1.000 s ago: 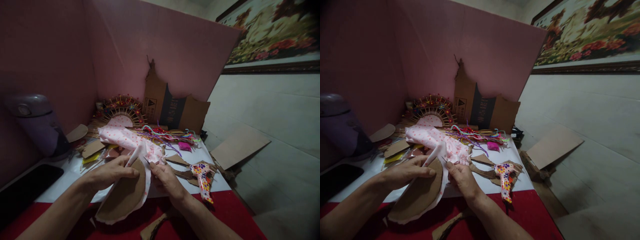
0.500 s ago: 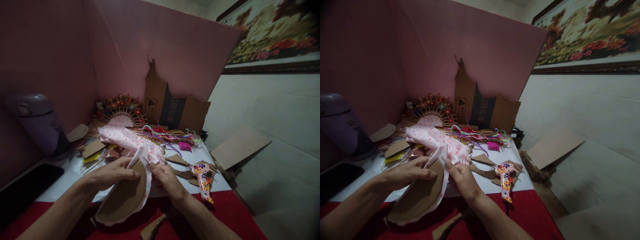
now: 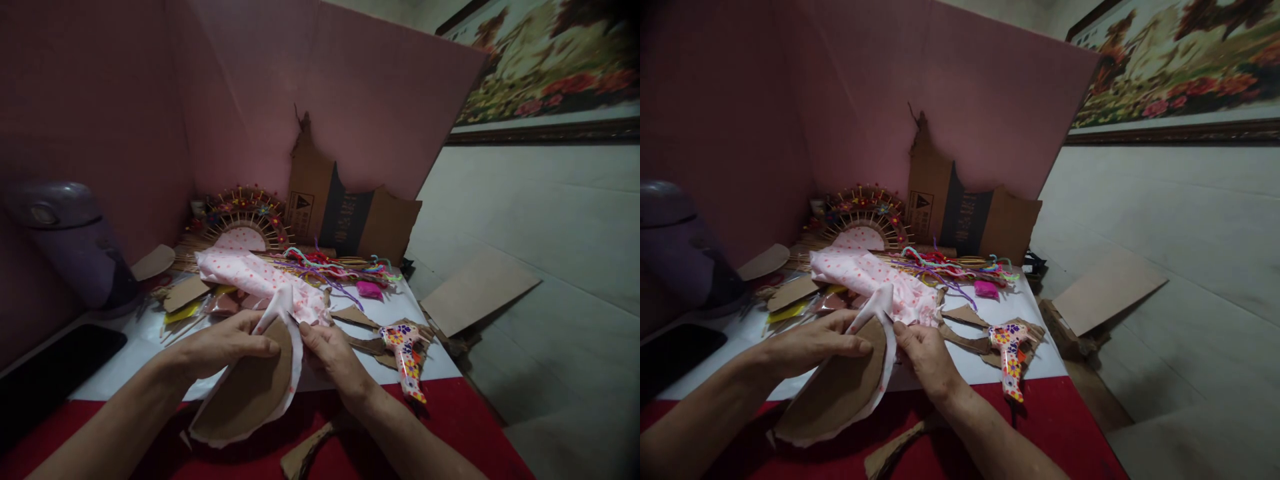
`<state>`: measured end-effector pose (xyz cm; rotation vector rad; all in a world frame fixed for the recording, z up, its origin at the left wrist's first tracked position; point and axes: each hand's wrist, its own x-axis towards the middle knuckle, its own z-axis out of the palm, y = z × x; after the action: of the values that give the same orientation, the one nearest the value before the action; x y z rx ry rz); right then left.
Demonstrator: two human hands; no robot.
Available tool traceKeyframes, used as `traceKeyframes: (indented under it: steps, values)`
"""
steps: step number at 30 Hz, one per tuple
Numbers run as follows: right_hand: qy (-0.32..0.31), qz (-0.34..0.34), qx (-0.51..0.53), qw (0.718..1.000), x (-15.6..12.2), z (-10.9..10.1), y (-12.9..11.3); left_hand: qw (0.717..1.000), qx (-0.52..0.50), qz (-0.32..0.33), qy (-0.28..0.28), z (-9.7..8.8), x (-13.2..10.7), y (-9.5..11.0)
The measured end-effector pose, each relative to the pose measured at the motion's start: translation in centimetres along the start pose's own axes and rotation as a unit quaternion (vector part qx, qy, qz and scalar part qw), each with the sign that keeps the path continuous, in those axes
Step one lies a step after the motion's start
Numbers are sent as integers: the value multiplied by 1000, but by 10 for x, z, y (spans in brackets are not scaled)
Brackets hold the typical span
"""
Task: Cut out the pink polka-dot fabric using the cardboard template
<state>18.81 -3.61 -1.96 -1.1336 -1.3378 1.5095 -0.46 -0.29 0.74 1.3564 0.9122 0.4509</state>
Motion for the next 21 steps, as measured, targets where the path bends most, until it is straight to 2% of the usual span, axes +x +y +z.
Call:
traceKeyframes:
  steps: [11, 21]
  values:
    - [-4, 20, 17, 1000, -1, 1, -3, 1000, -18, 3, -17, 1, 0, 2]
    - [2, 13, -17, 1000, -6, 3, -5, 999, 35, 3, -4, 1, 0, 0]
